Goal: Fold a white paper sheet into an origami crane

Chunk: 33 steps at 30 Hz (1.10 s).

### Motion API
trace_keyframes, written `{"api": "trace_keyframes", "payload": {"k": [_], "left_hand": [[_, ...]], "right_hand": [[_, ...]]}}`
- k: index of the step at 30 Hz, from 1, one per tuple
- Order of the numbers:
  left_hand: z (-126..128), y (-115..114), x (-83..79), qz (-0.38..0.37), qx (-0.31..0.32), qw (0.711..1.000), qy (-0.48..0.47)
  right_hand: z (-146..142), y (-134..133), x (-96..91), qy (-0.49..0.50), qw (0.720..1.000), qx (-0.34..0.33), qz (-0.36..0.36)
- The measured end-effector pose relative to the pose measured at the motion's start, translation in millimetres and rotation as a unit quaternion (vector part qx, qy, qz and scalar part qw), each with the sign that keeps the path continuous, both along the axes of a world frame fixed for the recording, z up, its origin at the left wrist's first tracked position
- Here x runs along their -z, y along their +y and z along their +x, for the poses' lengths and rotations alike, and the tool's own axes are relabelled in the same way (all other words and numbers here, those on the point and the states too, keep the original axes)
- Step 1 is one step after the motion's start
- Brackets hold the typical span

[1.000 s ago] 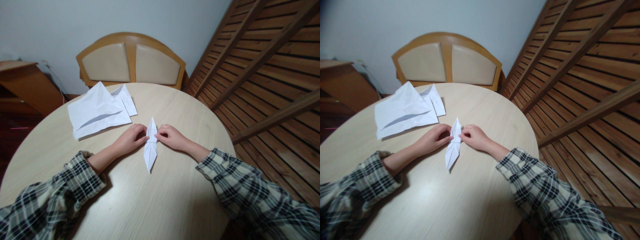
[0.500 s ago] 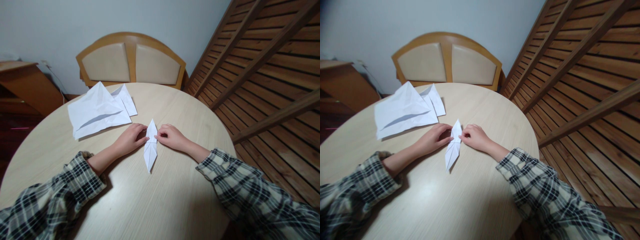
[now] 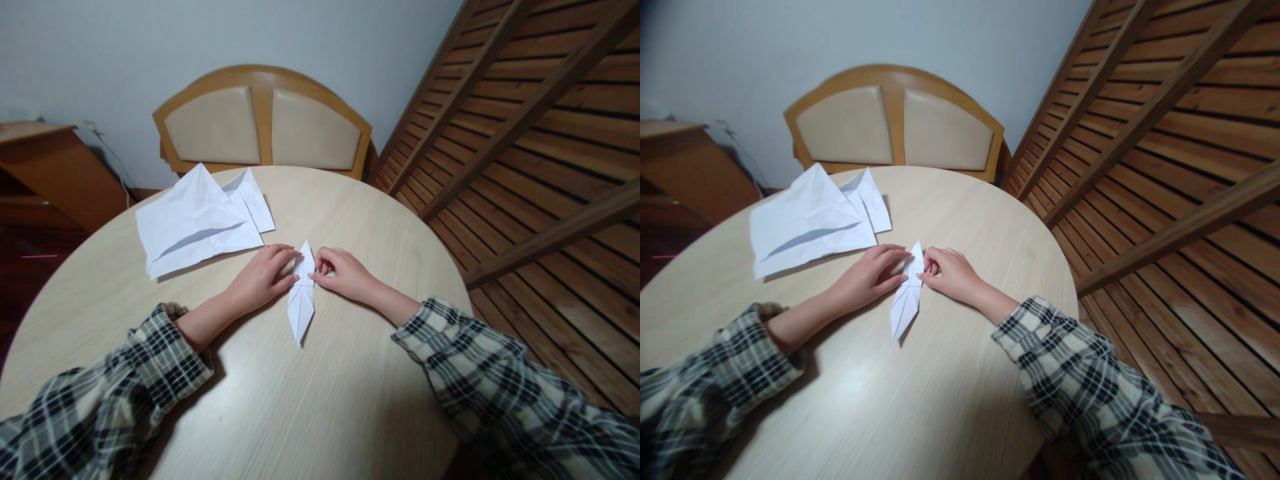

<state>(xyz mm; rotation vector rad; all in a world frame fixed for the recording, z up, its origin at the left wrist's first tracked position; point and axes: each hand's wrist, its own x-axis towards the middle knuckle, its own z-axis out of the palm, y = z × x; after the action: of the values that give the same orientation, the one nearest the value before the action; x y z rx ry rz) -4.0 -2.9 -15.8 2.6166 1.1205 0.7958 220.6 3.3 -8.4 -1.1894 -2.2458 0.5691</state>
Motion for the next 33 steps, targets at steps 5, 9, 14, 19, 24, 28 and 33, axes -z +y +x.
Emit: {"api": "trace_keyframes", "payload": {"k": [5,9,14,19,24,28,33], "left_hand": [[-0.6,0.5,1.9,0.008,-0.003,1.000,0.022],[-1.3,1.5,4.0,0.012,-0.002,0.999,0.031],[-0.7,2.0,2.8,0.031,0.008,0.999,0.037],[0.9,2.9,1.3,0.036,0.035,0.998,0.041],[1.2,5.0,5.6,0.027,0.052,0.998,0.039],[1.3,5.2,7.4,0.030,0.051,0.997,0.041],[2.0,3.5,5.0,0.038,0.047,0.996,0.059]], "right_hand": [[0.9,-0.8,0.3,-0.007,1.000,0.004,0.007],[0.8,0.1,0.1,-0.025,0.999,0.008,0.022],[0.3,0.3,-1.7,-0.037,0.999,0.009,0.017],[-0.1,0.3,-2.9,-0.043,0.999,0.017,0.011],[0.9,1.3,-1.3,-0.046,0.999,0.012,0.013],[2.3,0.9,0.2,-0.043,0.999,0.013,0.022],[2.5,0.1,1.6,-0.042,0.998,0.017,0.034]]}}
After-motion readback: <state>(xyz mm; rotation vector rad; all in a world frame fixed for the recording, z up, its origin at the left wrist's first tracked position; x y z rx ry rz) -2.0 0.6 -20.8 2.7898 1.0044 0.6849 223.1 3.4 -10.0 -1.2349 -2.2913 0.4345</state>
